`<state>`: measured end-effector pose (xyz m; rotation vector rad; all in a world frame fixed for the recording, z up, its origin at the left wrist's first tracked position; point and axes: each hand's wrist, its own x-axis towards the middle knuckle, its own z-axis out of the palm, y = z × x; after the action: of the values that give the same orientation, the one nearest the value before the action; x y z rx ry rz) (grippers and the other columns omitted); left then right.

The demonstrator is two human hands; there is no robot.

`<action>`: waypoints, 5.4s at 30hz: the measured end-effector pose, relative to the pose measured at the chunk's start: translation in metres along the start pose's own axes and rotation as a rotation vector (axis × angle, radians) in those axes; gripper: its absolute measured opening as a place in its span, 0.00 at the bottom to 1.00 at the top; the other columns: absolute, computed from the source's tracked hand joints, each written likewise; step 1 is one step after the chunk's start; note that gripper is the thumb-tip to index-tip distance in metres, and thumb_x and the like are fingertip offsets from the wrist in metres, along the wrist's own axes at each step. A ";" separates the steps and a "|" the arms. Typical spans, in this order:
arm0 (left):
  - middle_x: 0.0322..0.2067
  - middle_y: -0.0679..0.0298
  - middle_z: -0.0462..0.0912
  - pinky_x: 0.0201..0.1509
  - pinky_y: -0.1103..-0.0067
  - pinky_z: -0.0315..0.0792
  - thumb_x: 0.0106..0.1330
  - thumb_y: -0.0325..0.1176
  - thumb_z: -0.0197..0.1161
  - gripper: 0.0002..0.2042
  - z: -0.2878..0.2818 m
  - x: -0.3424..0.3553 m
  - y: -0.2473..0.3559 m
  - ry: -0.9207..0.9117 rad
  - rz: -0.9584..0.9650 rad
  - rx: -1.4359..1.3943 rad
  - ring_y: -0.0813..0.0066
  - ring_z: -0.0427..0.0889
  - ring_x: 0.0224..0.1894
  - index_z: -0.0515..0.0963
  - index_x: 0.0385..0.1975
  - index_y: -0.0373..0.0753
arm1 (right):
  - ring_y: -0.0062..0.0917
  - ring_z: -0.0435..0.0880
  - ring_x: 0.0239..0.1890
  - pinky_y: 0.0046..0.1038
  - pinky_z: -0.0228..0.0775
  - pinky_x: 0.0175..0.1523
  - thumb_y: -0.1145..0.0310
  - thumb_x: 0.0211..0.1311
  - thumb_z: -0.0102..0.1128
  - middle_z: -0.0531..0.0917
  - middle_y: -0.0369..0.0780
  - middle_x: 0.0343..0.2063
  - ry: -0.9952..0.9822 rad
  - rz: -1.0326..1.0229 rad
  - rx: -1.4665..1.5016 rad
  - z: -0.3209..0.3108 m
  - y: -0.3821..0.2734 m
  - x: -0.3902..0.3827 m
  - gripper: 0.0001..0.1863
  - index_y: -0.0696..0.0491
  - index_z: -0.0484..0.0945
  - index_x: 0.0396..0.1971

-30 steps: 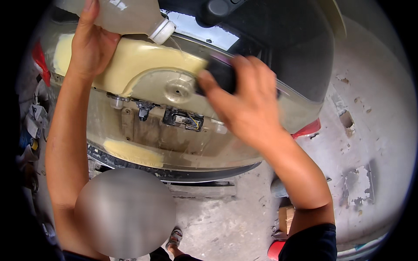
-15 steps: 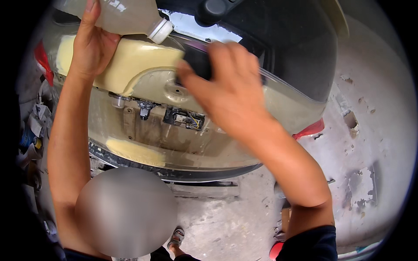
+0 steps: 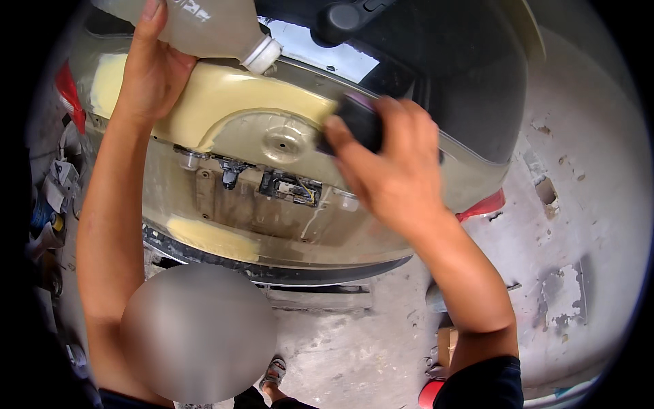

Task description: The person sands the rear trunk lid of a car using a sanding block and water. They repeatedly pour water from a plastic bottle onto the surface and rub it with the block, focusing on the area around the trunk latch and the rear edge.

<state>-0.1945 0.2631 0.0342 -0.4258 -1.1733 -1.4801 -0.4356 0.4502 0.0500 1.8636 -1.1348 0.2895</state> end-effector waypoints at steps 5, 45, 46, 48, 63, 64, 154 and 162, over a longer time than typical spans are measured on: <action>0.58 0.56 0.80 0.71 0.63 0.68 0.72 0.57 0.60 0.32 0.001 0.003 -0.007 0.012 0.012 0.044 0.59 0.78 0.62 0.69 0.66 0.39 | 0.43 0.76 0.49 0.41 0.68 0.51 0.68 0.52 0.68 0.78 0.46 0.46 0.108 -0.070 0.062 0.020 -0.016 0.033 0.17 0.43 0.88 0.45; 0.58 0.56 0.81 0.71 0.62 0.68 0.70 0.62 0.60 0.36 0.004 0.001 -0.021 0.075 0.118 0.275 0.59 0.78 0.62 0.69 0.66 0.38 | 0.44 0.73 0.48 0.43 0.69 0.51 0.63 0.46 0.77 0.74 0.47 0.45 0.058 0.125 0.124 0.014 -0.022 0.024 0.28 0.42 0.82 0.52; 0.58 0.56 0.80 0.71 0.62 0.68 0.70 0.62 0.61 0.36 0.005 0.000 -0.023 0.051 0.103 0.246 0.59 0.78 0.62 0.69 0.66 0.38 | 0.44 0.73 0.48 0.43 0.69 0.51 0.63 0.47 0.77 0.74 0.47 0.45 0.058 0.125 0.129 0.015 -0.019 0.020 0.28 0.42 0.83 0.53; 0.58 0.56 0.80 0.71 0.62 0.68 0.70 0.61 0.61 0.36 0.002 -0.001 -0.009 0.006 0.041 0.173 0.60 0.78 0.62 0.69 0.66 0.38 | 0.44 0.73 0.47 0.43 0.69 0.50 0.63 0.47 0.77 0.74 0.47 0.45 0.070 0.133 0.156 0.016 -0.019 0.013 0.28 0.42 0.83 0.53; 0.57 0.57 0.81 0.70 0.63 0.69 0.67 0.62 0.64 0.37 -0.003 -0.003 -0.016 0.081 0.141 0.329 0.60 0.79 0.61 0.71 0.65 0.38 | 0.45 0.74 0.47 0.44 0.70 0.51 0.63 0.45 0.79 0.75 0.50 0.45 0.036 0.178 0.120 0.006 -0.011 -0.029 0.29 0.44 0.84 0.53; 0.57 0.57 0.81 0.70 0.63 0.69 0.66 0.63 0.64 0.37 -0.002 -0.003 -0.015 0.084 0.137 0.332 0.60 0.79 0.62 0.71 0.65 0.38 | 0.45 0.74 0.47 0.44 0.70 0.51 0.64 0.45 0.79 0.75 0.50 0.44 0.046 0.176 0.124 0.007 -0.013 -0.020 0.29 0.44 0.84 0.52; 0.58 0.55 0.79 0.70 0.67 0.68 0.72 0.53 0.63 0.32 0.026 -0.025 -0.049 0.249 0.038 0.298 0.63 0.78 0.61 0.71 0.63 0.31 | 0.48 0.74 0.52 0.47 0.68 0.56 0.63 0.47 0.78 0.75 0.50 0.51 0.037 0.189 0.235 0.001 0.044 -0.093 0.31 0.44 0.83 0.57; 0.62 0.56 0.78 0.72 0.66 0.67 0.75 0.55 0.58 0.32 0.018 -0.026 -0.046 0.112 -0.065 0.294 0.62 0.77 0.64 0.69 0.65 0.32 | 0.46 0.75 0.53 0.46 0.67 0.57 0.63 0.46 0.78 0.76 0.47 0.51 0.041 0.104 0.284 0.008 0.031 -0.050 0.31 0.42 0.84 0.56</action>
<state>-0.2341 0.2855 0.0020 -0.1038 -1.2995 -1.3411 -0.4898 0.4685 0.0335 2.0359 -1.2146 0.5707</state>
